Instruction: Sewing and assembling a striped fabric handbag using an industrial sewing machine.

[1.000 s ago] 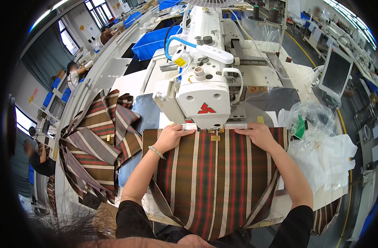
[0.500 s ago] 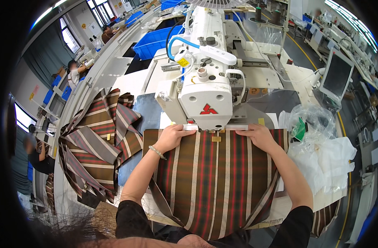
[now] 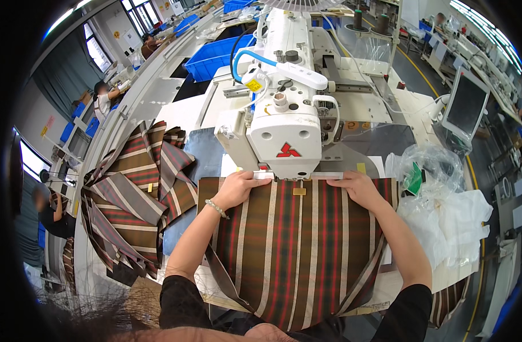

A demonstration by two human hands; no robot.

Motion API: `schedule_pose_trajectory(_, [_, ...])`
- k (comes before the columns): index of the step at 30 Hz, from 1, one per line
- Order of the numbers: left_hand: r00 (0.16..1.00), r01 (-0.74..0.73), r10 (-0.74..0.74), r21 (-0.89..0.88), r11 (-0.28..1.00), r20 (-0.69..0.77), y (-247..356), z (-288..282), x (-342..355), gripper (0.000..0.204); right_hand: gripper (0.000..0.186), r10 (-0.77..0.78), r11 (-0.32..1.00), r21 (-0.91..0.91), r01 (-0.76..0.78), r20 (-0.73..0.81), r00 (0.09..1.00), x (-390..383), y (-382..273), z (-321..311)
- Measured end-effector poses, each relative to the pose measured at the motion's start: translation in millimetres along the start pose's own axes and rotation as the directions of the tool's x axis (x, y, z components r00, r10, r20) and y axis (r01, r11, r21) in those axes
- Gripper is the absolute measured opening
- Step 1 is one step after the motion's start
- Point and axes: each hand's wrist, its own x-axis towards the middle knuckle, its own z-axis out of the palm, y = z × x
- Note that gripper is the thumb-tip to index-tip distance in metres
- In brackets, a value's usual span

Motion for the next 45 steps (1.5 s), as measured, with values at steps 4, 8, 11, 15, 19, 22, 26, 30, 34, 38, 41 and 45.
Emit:
schedule_pose_trajectory(4, [1.0,-0.001,0.001,0.011,1.0,0.012,-0.5,0.8,-0.1,0.05,0.05,0.004,1.0,0.02,-0.004,0.004,1.0,0.3,-0.8,-1.1])
schedule_pose_trajectory(8, [1.0,-0.01,0.01,0.022,1.0,0.005,-2.1,2.8,-0.9,0.051,0.05,0.005,0.999,0.031,-0.005,0.007,1.0,0.8,-0.8,-1.6])
schedule_pose_trajectory(11, [1.0,-0.013,0.013,0.026,1.0,-0.013,0.4,2.9,-0.4,0.051,0.05,0.015,1.0,0.025,-0.015,0.017,1.0,0.6,-1.9,-3.2])
schedule_pose_trajectory(15, [1.0,-0.001,0.001,0.037,0.999,-0.012,1.8,2.3,-0.4,0.052,0.05,0.016,0.999,0.035,-0.016,0.009,1.0,0.3,-1.4,-2.7])
schedule_pose_trajectory(19, [0.999,-0.014,0.015,0.043,0.999,-0.038,0.7,3.3,-1.3,0.053,0.049,-0.011,0.999,0.035,0.011,-0.006,1.0,-0.6,4.9,2.7])
schedule_pose_trajectory(22, [0.999,-0.027,0.029,0.043,0.999,-0.043,-1.7,4.7,-1.4,0.053,0.048,-0.029,0.999,0.034,0.029,-0.021,0.999,-0.8,6.0,4.2])
schedule_pose_trajectory(26, [0.999,-0.032,0.034,0.049,0.998,-0.038,-2.6,4.9,-2.1,0.053,0.046,-0.012,0.999,0.036,0.012,-0.012,1.0,-1.0,6.6,5.1])
schedule_pose_trajectory(30, [0.998,-0.025,0.027,0.046,0.999,-0.05,-3.4,7.5,-3.4,0.052,0.047,-0.021,1.0,0.006,0.021,-0.016,1.0,-0.7,3.8,3.5])
schedule_pose_trajectory(34, [0.998,-0.038,0.041,0.056,0.998,-0.054,-0.7,6.8,-1.4,0.052,0.049,-0.017,1.0,-0.02,0.017,0.001,1.0,-2.0,2.6,0.0])
schedule_pose_trajectory(38, [0.998,-0.033,0.036,0.069,0.997,-0.044,-4.1,7.0,-5.7,0.052,0.05,-0.036,0.998,-0.059,0.038,0.035,0.999,2.1,1.8,0.5])
schedule_pose_trajectory(41, [0.999,-0.041,0.043,0.083,0.996,-0.023,-1.3,4.0,-2.3,0.053,0.049,-0.049,0.996,-0.077,0.049,0.009,0.999,-1.7,8.2,3.5])
schedule_pose_trajectory(45, [0.998,-0.054,0.056,0.102,0.993,-0.013,-0.5,0.5,-0.2,0.054,0.047,-0.073,0.989,-0.127,0.071,-0.013,0.997,-1.0,2.7,0.8])
